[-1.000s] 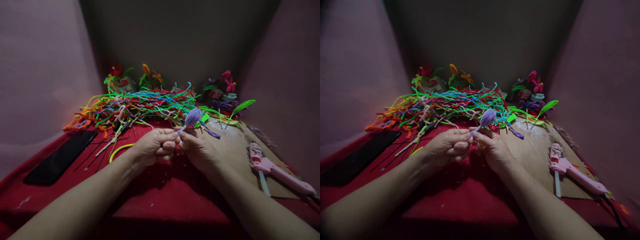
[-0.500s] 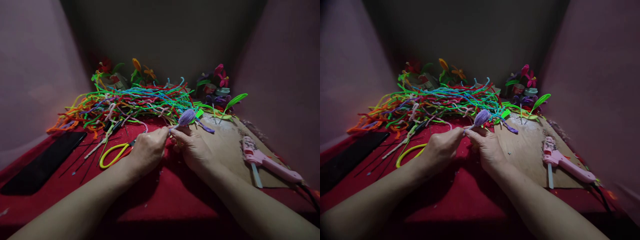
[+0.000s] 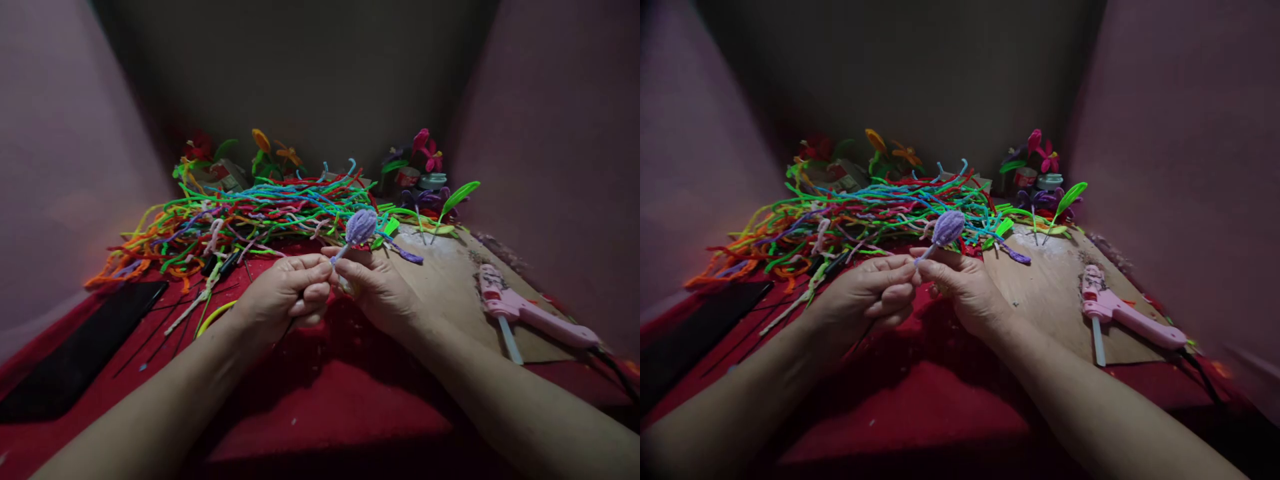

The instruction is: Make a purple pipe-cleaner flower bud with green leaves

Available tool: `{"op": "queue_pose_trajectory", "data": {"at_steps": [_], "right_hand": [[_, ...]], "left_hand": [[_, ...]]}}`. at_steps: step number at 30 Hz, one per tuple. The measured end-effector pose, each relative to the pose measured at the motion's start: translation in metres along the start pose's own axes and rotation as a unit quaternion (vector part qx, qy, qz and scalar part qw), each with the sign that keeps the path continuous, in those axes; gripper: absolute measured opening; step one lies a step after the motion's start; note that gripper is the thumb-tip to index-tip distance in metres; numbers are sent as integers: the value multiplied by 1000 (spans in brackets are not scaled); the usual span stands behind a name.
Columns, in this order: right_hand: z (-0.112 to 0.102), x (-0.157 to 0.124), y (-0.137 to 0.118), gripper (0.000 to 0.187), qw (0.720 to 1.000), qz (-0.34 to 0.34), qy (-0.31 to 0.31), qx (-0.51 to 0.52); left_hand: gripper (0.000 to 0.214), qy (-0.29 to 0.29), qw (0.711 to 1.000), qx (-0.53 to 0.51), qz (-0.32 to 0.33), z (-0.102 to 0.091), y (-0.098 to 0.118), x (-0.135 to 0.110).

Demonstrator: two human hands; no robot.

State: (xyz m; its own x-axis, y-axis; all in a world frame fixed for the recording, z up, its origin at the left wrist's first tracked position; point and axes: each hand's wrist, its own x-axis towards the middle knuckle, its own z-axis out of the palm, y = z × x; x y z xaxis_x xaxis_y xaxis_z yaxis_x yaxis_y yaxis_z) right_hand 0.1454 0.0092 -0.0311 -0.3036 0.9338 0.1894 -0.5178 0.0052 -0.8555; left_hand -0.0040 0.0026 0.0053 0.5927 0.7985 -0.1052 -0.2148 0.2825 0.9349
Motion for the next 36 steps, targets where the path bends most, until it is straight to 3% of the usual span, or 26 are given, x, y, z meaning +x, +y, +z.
{"op": "queue_pose_trajectory", "data": {"at_steps": [4, 7, 9, 11, 13, 15, 17, 21, 24, 28, 36], "right_hand": [[0, -2, 0, 12, 999, -37, 5, -18], [2, -5, 0, 10, 998, -35, 43, -17], [3, -6, 0, 11, 997, -21, 70, -16], [4, -7, 1, 11, 996, -14, 86, -6], [5, -7, 2, 10, 996, -15, 92, 1], [4, -8, 3, 10, 996, -9, 93, -5], [3, -7, 3, 14, 996, 5, 91, -18], [3, -7, 1, 25, 996, 4, 73, -46], [4, -7, -2, 23, 996, -14, 48, -67], [1, -5, -2, 11, 997, -43, 25, -65], [3, -3, -6, 13, 1000, -7, -1, -11]], "left_hand": [[16, -35, 999, 0, -18, 0, 0, 1], [24, 21, 988, 151, 22, 5, 0, 1], [26, 93, 942, 312, 88, 8, -3, 1], [22, 154, 860, 458, 166, 9, -10, 2], [16, 186, 782, 548, 232, 8, -17, 3], [15, 198, 744, 581, 265, 6, -21, 4], [18, 192, 768, 554, 256, 4, -20, 4], [21, 147, 917, 350, 127, 6, -7, 3], [19, 97, 977, 184, 51, 8, 1, 0], [15, 16, 998, 49, 21, 6, 2, -2], [21, -86, 994, -67, -8, -8, -5, 3]]}}
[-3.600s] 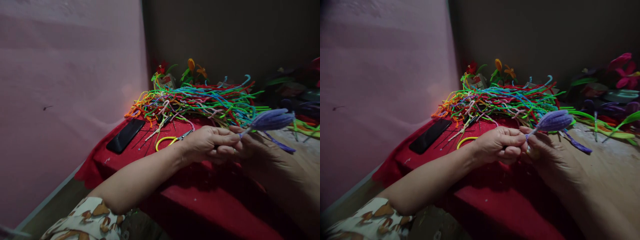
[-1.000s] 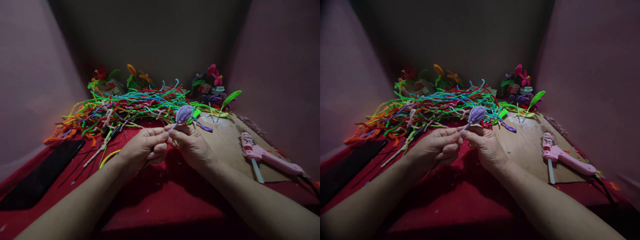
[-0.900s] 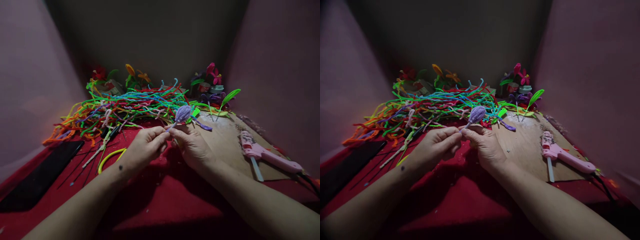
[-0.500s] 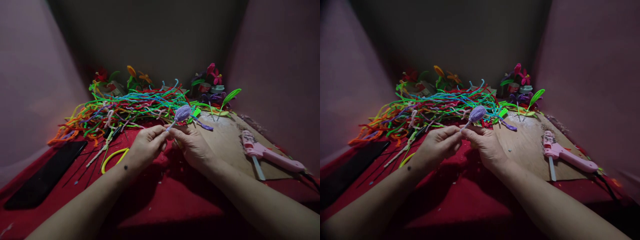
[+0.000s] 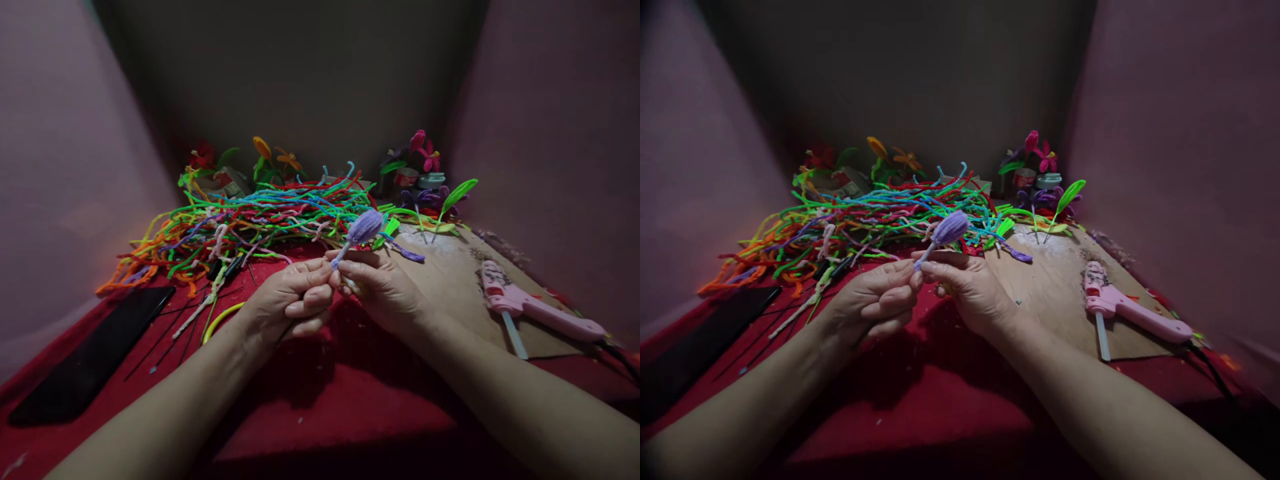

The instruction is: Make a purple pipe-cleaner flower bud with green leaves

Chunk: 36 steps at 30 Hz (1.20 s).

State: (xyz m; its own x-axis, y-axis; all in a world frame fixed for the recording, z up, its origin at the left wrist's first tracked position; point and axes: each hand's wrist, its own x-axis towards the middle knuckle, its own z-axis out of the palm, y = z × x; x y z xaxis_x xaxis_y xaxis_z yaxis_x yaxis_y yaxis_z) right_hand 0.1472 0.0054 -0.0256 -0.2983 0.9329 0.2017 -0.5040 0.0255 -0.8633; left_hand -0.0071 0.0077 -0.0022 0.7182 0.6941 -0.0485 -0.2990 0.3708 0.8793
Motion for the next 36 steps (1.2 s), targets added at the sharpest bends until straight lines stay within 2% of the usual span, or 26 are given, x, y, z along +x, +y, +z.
{"op": "queue_pose_trajectory", "data": {"at_steps": [3, 5, 6, 7, 8, 10, 12, 13, 14, 16, 18, 24, 30, 33, 36], "right_hand": [[0, -2, -1, 8, 1000, -13, 24, -6], [-1, -2, 1, 8, 999, -19, 44, -11], [-1, -2, 2, 8, 998, -22, 53, -13], [-1, -2, 3, 7, 998, -25, 61, -11], [-1, -2, 4, 6, 997, -27, 67, -5], [0, -2, 5, 5, 997, -25, 77, 7], [2, -3, 4, 4, 996, -17, 90, 6], [4, -3, 3, 3, 995, -15, 97, 0], [5, -3, 2, 2, 994, -14, 104, -8], [8, -4, 0, 2, 993, -12, 115, -17], [9, -4, -2, 3, 992, -6, 123, -20], [7, -3, 0, 6, 993, 0, 121, -14], [8, -4, -1, 6, 992, -1, 124, -25], [6, -4, -1, 9, 992, -3, 121, -31], [1, -2, 2, 15, 996, 13, 90, -13]], "left_hand": [[22, 11, 999, 49, -8, 4, 2, 0], [24, 55, 985, 160, 7, 9, 2, -1], [24, 88, 967, 239, 26, 11, 2, -1], [24, 125, 935, 328, 51, 13, 1, -1], [23, 162, 889, 420, 82, 14, -1, -1], [19, 220, 770, 579, 149, 13, -7, 0], [17, 239, 667, 678, 197, 10, -13, 1], [17, 238, 633, 706, 209, 9, -15, 1], [18, 236, 613, 721, 218, 7, -17, 2], [19, 235, 599, 732, 226, 6, -18, 2], [18, 242, 600, 727, 229, 6, -16, 2], [17, 251, 640, 692, 221, 11, -10, 1], [25, 257, 714, 624, 186, 14, -7, 1], [24, 253, 785, 544, 153, 16, -4, 1], [23, 218, 895, 378, 88, 15, -1, 1]]}}
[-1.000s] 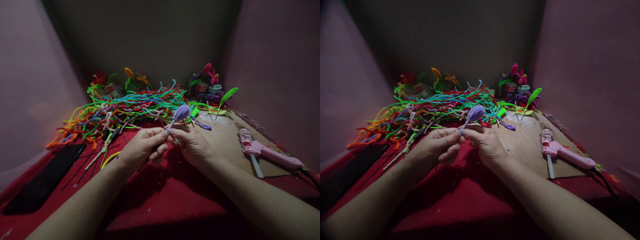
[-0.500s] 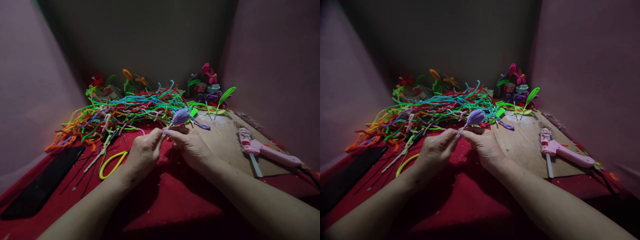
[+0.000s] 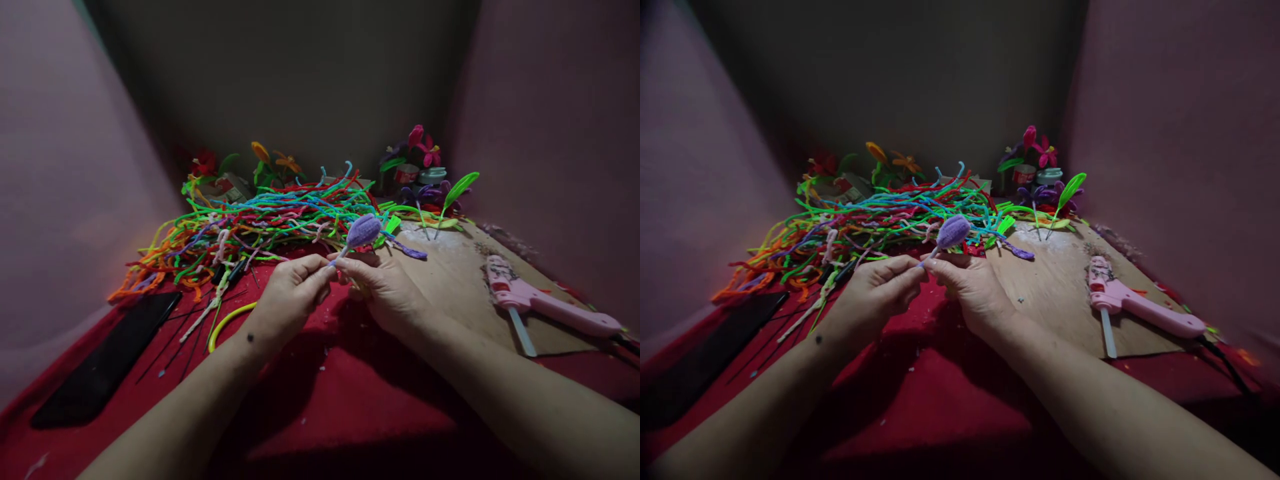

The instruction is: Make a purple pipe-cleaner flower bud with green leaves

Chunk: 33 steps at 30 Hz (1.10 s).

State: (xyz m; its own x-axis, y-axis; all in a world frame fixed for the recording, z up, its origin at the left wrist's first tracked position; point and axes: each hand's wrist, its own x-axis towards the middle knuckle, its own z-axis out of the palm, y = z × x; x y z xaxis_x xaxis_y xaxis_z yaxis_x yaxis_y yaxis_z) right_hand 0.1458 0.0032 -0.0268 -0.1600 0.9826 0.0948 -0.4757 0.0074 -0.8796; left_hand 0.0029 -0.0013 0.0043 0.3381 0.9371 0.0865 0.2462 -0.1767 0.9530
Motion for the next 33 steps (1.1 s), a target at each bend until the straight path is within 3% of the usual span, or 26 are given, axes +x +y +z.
{"op": "queue_pose_trajectory", "data": {"at_steps": [2, 5, 8, 11, 13, 15, 18, 19, 21, 24, 26, 28, 33], "right_hand": [[-2, 2, 1, 18, 999, 16, -25, 11], [-2, 3, 1, 21, 999, 23, -45, 15], [0, 2, -1, 18, 998, 8, -59, 19], [0, 1, -1, 14, 999, -9, -47, 20], [0, 1, 1, 13, 999, -11, -35, 27], [-1, 1, 3, 13, 999, -5, -27, 36], [0, 1, 5, 16, 998, 20, -17, 51], [0, 1, 5, 17, 998, 23, -12, 57], [0, 0, 5, 18, 998, 24, 0, 59], [1, -1, 5, 19, 999, 23, 22, 36], [1, -2, 5, 18, 999, 25, 25, 23], [1, -2, 4, 17, 999, 20, 17, 18], [4, -5, -3, 17, 999, -27, -24, -36]], "left_hand": [[22, -64, 986, -139, -62, -3, 0, 1], [17, -137, 940, -291, -117, -5, 0, 2], [15, -159, 914, -349, -136, -5, -1, 1], [17, -160, 915, -344, -135, -4, 0, 0], [20, -153, 931, -306, -126, -2, 2, 0], [24, -118, 965, -214, -99, 0, 4, -1], [26, -9, 1000, 19, -12, 5, 3, -3], [23, 34, 993, 108, 32, 7, 0, -3], [17, 96, 951, 270, 119, 9, -6, -4], [17, 114, 879, 416, 203, 9, -18, -3], [19, 99, 862, 439, 235, 7, -23, -2], [19, 94, 864, 425, 255, 5, -23, -2], [14, 122, 912, 325, 217, 5, -8, -5]]}}
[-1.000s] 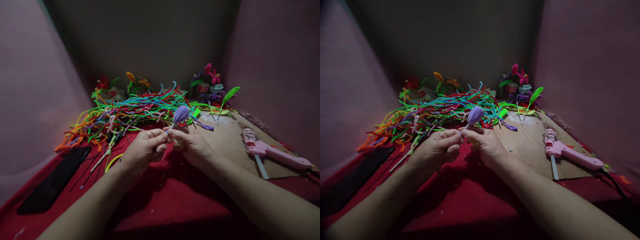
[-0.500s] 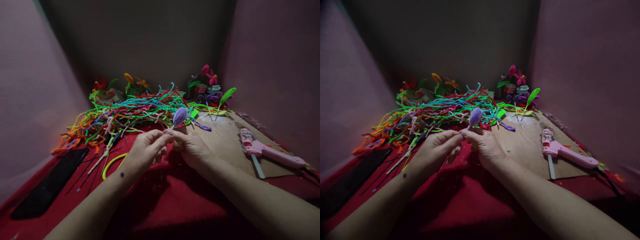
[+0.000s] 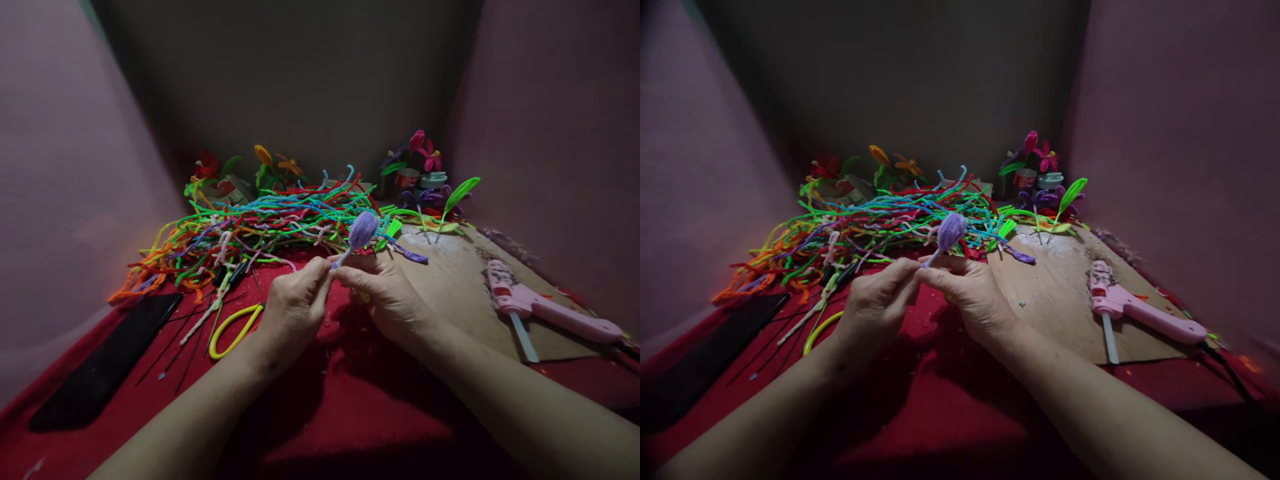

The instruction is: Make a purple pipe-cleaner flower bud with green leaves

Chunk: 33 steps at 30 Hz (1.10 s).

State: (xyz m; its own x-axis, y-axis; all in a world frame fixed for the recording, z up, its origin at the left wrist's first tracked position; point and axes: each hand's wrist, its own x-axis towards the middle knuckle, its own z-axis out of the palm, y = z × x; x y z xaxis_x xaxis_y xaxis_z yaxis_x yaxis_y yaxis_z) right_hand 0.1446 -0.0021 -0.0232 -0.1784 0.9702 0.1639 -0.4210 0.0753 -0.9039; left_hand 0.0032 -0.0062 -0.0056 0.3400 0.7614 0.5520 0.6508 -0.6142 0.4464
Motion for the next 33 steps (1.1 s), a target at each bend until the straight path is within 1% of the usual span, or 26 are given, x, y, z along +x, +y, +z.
{"op": "queue_pose_trajectory", "data": {"at_steps": [2, 3, 4, 5, 6, 8, 10, 12, 14, 15, 16, 17, 18, 19, 20, 23, 24, 27, 29, 30, 31, 33], "right_hand": [[0, -1, -2, 17, 1000, -8, -9, -20], [-1, -1, -2, 16, 1000, -11, -11, -22], [-2, 0, -2, 15, 1000, -13, -14, -20], [-2, 0, -2, 14, 1000, -13, -18, -14], [-3, 1, -1, 14, 1000, -10, -22, -3], [-5, 3, 1, 16, 999, 12, -32, 29], [-5, 5, 4, 20, 996, 43, -40, 66], [-6, 6, 6, 22, 992, 63, -46, 95], [-7, 7, 8, 22, 989, 73, -55, 112], [-7, 7, 8, 21, 989, 73, -57, 117], [-7, 8, 8, 20, 989, 71, -57, 120], [-7, 8, 9, 19, 989, 67, -53, 122], [-7, 7, 9, 17, 989, 61, -46, 124], [-7, 7, 9, 16, 990, 55, -39, 125], [-7, 7, 9, 15, 990, 53, -33, 127], [-7, 6, 9, 14, 989, 61, -22, 132], [-7, 7, 9, 14, 989, 61, -15, 132], [-7, 8, 9, 16, 991, 66, 10, 119], [-7, 8, 8, 14, 991, 65, 30, 114], [-6, 7, 9, 14, 990, 65, 34, 116], [-6, 7, 9, 14, 990, 65, 35, 122], [-6, 6, 11, 16, 988, 65, 32, 135]], "left_hand": [[17, -13, 995, -76, -56, -4, 6, 3], [19, -27, 987, -129, -90, -6, 8, 4], [22, -43, 973, -188, -128, -8, 9, 5], [24, -62, 951, -251, -167, -10, 10, 7], [25, -84, 923, -317, -203, -11, 10, 8], [22, -135, 848, -446, -252, -12, 8, 9], [15, -175, 772, -549, -269, -12, 4, 10], [11, -194, 712, -615, -277, -9, 0, 10], [10, -205, 674, -649, -287, -6, -4, 10], [11, -212, 663, -657, -289, -5, -5, 9], [11, -220, 658, -660, -288, -4, -5, 9], [12, -227, 662, -656, -283, -4, -5, 9], [13, -228, 675, -644, -278, -4, -4, 9], [16, -227, 697, -622, -274, -5, -3, 9], [19, -225, 727, -590, -268, -6, -1, 9], [30, -201, 829, -457, -250, -8, 3, 11], [33, -189, 852, -422, -246, -8, 3, 12], [39, -155, 879, -377, -247, -8, 4, 14], [38, -147, 899, -338, -236, -6, 4, 14], [37, -143, 914, -306, -224, -5, 3, 13], [34, -134, 934, -261, -203, -4, 3, 11], [28, -98, 978, -128, -133, 1, 1, 7]]}}
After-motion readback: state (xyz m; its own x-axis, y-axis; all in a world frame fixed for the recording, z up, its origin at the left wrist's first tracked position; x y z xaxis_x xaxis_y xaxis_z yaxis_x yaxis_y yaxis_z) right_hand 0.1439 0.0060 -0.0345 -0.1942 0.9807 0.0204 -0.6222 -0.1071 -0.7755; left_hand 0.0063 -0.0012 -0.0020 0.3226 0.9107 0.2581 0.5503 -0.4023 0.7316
